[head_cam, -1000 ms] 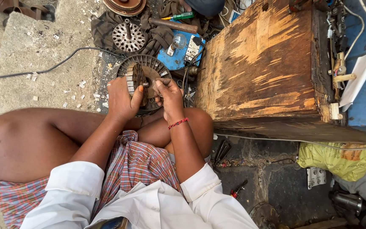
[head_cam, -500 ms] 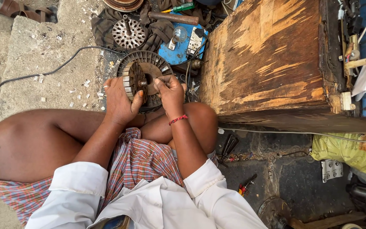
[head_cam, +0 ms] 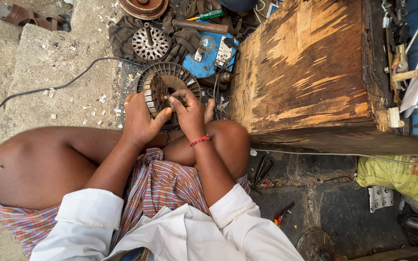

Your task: The person sits on the ground fitting metal rotor laminations into the hub of a fan blade assembly, pressing and aligning each piece by hand while rotating the hub. They continue fitting pieces around the hub and then press the assembled stack down with both hands.

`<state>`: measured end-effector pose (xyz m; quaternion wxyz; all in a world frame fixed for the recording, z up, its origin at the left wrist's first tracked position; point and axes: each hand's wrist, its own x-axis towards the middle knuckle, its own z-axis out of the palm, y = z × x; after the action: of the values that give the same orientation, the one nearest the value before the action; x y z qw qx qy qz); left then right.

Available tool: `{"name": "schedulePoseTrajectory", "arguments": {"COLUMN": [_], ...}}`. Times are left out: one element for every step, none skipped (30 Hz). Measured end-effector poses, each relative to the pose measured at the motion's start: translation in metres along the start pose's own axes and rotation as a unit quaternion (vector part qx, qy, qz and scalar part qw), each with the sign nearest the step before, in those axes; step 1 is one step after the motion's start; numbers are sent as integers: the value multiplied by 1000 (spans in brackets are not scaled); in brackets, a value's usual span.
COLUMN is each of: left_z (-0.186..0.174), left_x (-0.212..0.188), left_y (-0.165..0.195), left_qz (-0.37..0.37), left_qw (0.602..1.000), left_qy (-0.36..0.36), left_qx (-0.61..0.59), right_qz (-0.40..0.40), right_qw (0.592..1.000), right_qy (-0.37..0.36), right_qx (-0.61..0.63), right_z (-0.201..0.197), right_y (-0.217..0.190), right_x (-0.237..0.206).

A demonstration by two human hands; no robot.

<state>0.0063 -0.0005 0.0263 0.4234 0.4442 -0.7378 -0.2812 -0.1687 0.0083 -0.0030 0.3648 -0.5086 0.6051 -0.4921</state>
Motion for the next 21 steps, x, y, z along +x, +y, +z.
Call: {"name": "schedulePoseTrajectory", "arguments": {"left_z": [0,2,4,7,10,12,14,17,20,22,23,24,26,26,26,26,26,25,24,22,21], "left_x": [-1,-1,-1,-1,1,2,2,1,2,1,1,0,0,0,0,0,0,0,-1,-1,-2], "left_y": [-2,-5,-9,-13,-17,-21,-23,-24,-24,-24,-23,-21,-20,-18,-17,-15,-14,-13,-13,-12,-11], "left_qz": [-25,-49,-73,-107,-140,-172,-174,-176,-177,-150,-122,-95,-74,-51,-28,-14,2,17,20,21,22], "left_qw": [999,997,994,990,985,979,980,981,982,986,990,993,995,996,997,996,995,994,995,996,996], "left_qy": [7,15,23,22,22,24,27,29,31,41,50,59,67,73,78,86,95,105,97,88,80], "left_qx": [-26,-51,-78,-88,-98,-108,-92,-77,-63,-54,-47,-40,-29,-17,-5,1,9,17,16,15,14], "right_qz": [8,16,23,26,27,28,31,35,38,35,34,33,18,4,-11,-1,7,15,16,19,22], "right_qw": [999,997,994,994,994,994,994,993,993,992,992,991,992,992,992,991,990,988,990,992,994], "right_qy": [-10,-19,-28,-32,-37,-43,-41,-39,-37,-31,-25,-18,-13,-7,0,-2,-5,-9,-4,2,7], "right_qx": [34,68,102,100,99,98,100,102,104,113,121,130,127,126,125,133,142,151,138,125,111], "right_z": [1,2,3,4,5,6,7,7,7,8,8,8,9,9,10,12,13,15,15,16,16], "right_y": [1,2,3,4,5,5,5,5,4,4,4,4,4,4,3,2,1,1,0,-1,-3], "right_x": [0,0,-1,-2,-2,-3,-3,-2,-2,-1,1,2,3,5,6,7,8,8,8,6,4]}}
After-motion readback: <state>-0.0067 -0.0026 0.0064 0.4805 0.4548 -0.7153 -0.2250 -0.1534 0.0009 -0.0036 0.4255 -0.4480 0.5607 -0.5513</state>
